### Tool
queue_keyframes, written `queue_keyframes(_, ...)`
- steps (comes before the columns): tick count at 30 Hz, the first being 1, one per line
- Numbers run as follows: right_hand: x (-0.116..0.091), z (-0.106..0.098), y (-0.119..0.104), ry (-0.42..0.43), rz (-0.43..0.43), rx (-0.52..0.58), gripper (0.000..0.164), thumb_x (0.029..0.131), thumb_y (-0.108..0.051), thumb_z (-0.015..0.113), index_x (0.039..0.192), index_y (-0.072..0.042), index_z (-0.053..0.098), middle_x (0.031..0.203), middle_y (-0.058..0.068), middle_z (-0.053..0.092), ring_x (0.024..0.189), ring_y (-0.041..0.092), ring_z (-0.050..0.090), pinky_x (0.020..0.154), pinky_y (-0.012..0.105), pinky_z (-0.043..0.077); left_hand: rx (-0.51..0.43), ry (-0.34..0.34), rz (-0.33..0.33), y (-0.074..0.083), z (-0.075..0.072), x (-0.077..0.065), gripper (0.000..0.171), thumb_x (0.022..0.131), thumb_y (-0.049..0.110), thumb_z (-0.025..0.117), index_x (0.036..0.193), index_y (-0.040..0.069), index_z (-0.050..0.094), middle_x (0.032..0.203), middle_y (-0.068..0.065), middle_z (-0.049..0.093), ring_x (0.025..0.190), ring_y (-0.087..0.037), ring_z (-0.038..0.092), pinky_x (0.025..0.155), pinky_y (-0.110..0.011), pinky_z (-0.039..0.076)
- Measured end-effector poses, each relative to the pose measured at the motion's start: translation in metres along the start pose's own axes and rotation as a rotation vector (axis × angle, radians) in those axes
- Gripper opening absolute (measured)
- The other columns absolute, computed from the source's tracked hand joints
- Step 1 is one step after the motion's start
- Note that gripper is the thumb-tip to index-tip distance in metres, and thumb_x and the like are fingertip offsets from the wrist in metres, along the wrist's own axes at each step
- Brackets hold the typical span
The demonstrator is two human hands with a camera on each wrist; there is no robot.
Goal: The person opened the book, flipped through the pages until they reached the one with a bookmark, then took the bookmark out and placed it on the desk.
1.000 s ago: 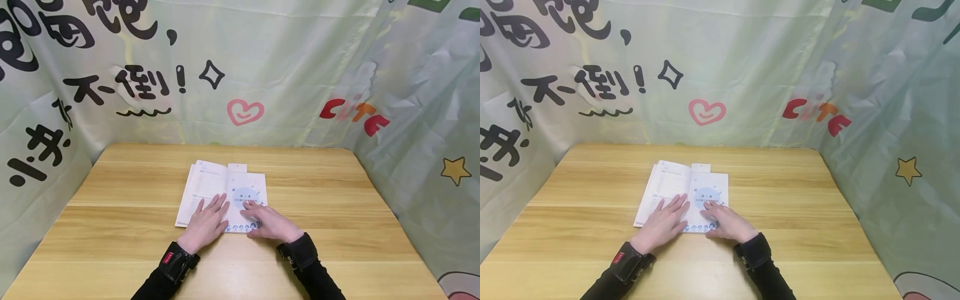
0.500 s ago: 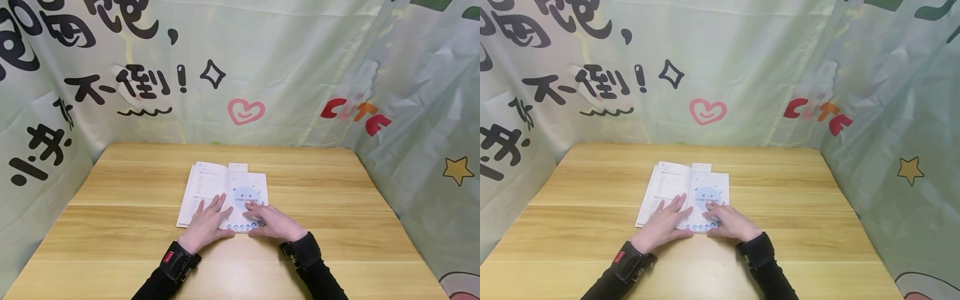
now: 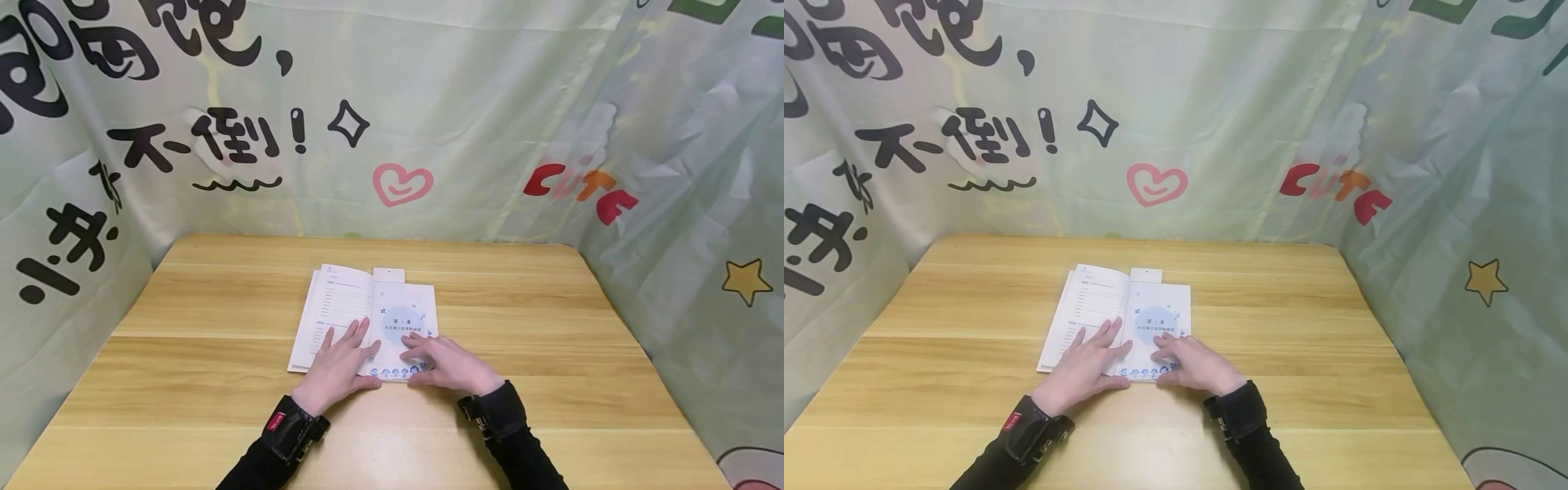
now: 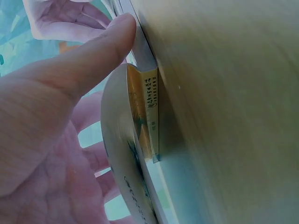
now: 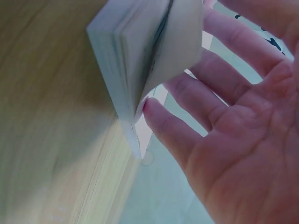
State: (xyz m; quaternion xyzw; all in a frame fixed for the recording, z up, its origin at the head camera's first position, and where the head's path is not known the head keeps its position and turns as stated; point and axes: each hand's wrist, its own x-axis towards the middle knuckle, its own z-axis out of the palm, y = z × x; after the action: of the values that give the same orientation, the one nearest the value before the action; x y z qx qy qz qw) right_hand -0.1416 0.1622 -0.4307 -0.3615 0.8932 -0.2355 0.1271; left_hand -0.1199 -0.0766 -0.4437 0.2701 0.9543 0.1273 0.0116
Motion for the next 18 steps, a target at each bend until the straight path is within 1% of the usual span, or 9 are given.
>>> queue_keyframes(10,-0.0002,-0.0008,0.0002,0.004,-0.010,0.014,0.043,0.080,-0.024,0.075,0.117,-0.003,0.069,0.140,0.019,0.049,0.132,0.034,0.037,0.108,0.055,0.032,-0.001,-0.007,-0.006,-0.0005,-0.0004,-0.0004,0.067,0.080,0.052,0.066,0.134,0.013,0.059,0.153,-0.020,0.029,0.139,-0.035,0.025,0.107,-0.066,0.022)
queue_keyframes(13,-0.0009,-0.0013,0.0007,0.012,-0.029,-0.001,0.038,0.082,-0.022,0.073,0.114,-0.004,0.070,0.136,0.019,0.053,0.130,0.034,0.041,0.106,0.055,0.034,-0.002,-0.008,-0.002,-0.0006,-0.0008,-0.0006,0.066,0.081,0.052,0.066,0.133,0.013,0.059,0.153,-0.021,0.029,0.138,-0.035,0.026,0.107,-0.067,0.022)
queue_keyframes(18,-0.0016,-0.0024,0.0012,0.042,-0.062,-0.052,0.023,0.085,-0.019,0.070,0.104,-0.007,0.075,0.128,0.017,0.060,0.124,0.032,0.049,0.103,0.054,0.039,-0.007,-0.005,0.000,-0.0009,-0.0002,-0.0006,0.065,0.081,0.052,0.065,0.133,0.013,0.060,0.153,-0.021,0.029,0.138,-0.035,0.026,0.107,-0.067,0.022)
